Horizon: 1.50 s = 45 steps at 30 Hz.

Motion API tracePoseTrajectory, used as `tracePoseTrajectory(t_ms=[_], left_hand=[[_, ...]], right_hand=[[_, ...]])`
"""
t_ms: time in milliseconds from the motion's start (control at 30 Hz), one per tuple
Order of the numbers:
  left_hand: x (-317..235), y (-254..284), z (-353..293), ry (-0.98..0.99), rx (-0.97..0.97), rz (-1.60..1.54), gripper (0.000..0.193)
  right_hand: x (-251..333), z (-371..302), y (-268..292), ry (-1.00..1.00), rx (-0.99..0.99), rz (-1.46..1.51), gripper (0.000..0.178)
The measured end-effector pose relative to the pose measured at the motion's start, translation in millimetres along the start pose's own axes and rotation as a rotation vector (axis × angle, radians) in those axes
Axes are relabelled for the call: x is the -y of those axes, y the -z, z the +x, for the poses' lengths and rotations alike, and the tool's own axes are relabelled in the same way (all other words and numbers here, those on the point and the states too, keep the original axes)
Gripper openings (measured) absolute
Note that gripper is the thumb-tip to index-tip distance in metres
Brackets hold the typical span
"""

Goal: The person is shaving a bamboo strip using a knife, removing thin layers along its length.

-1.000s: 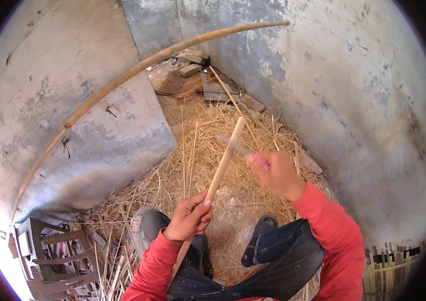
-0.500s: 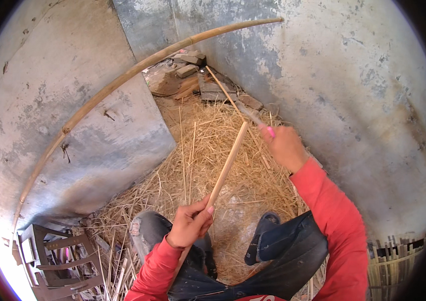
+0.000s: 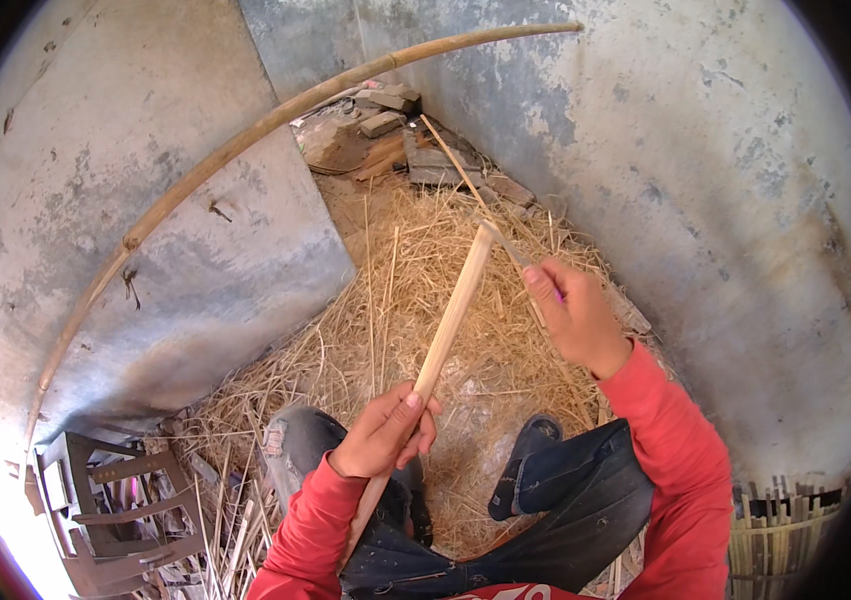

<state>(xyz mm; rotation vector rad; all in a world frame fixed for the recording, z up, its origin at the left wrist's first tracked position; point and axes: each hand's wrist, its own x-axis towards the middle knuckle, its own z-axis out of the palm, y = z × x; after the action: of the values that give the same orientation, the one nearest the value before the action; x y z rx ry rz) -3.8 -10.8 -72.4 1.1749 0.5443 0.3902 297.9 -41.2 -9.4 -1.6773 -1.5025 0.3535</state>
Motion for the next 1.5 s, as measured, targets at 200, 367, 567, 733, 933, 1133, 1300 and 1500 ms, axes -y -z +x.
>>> tracePoseTrajectory(t_ms=[200, 367, 567, 733, 933, 1133, 1300, 1500], left_hand=[[5, 4, 1, -0.005, -0.033, -0.092, 0.043], [9, 4, 0, 0.005, 0.112, -0.402, 0.041], [-1, -3, -6, 0.195, 0.143, -0.622, 0.042], [2, -4, -2, 0.293, 0.157, -0.702, 0.043], [2, -5, -5, 0.248, 0.373, -0.827, 0.044], [11, 5, 5, 0.29, 0.409, -0.877, 0.044], [13, -12, 9, 0.287, 0.331, -0.633, 0.044], [-5, -20, 11, 0.203, 0.159, -0.169, 0.043]], right_hand=[[18, -31, -39, 0.156, 0.218, -0.104, 0.052], [29, -57, -67, 0.291, 0.32, -0.095, 0.052], [18, -19, -58, 0.343, 0.154, -0.19, 0.055], [-7, 15, -45, 0.14, 0.08, -0.297, 0.063], [-63, 59, 6, -0.096, -0.189, -0.173, 0.065], [-4, 20, 6, -0.296, 0.155, 0.492, 0.045], [1, 9, -24, -0.306, 0.334, 0.707, 0.039], [-17, 28, 6, -0.329, 0.061, 0.791, 0.039]])
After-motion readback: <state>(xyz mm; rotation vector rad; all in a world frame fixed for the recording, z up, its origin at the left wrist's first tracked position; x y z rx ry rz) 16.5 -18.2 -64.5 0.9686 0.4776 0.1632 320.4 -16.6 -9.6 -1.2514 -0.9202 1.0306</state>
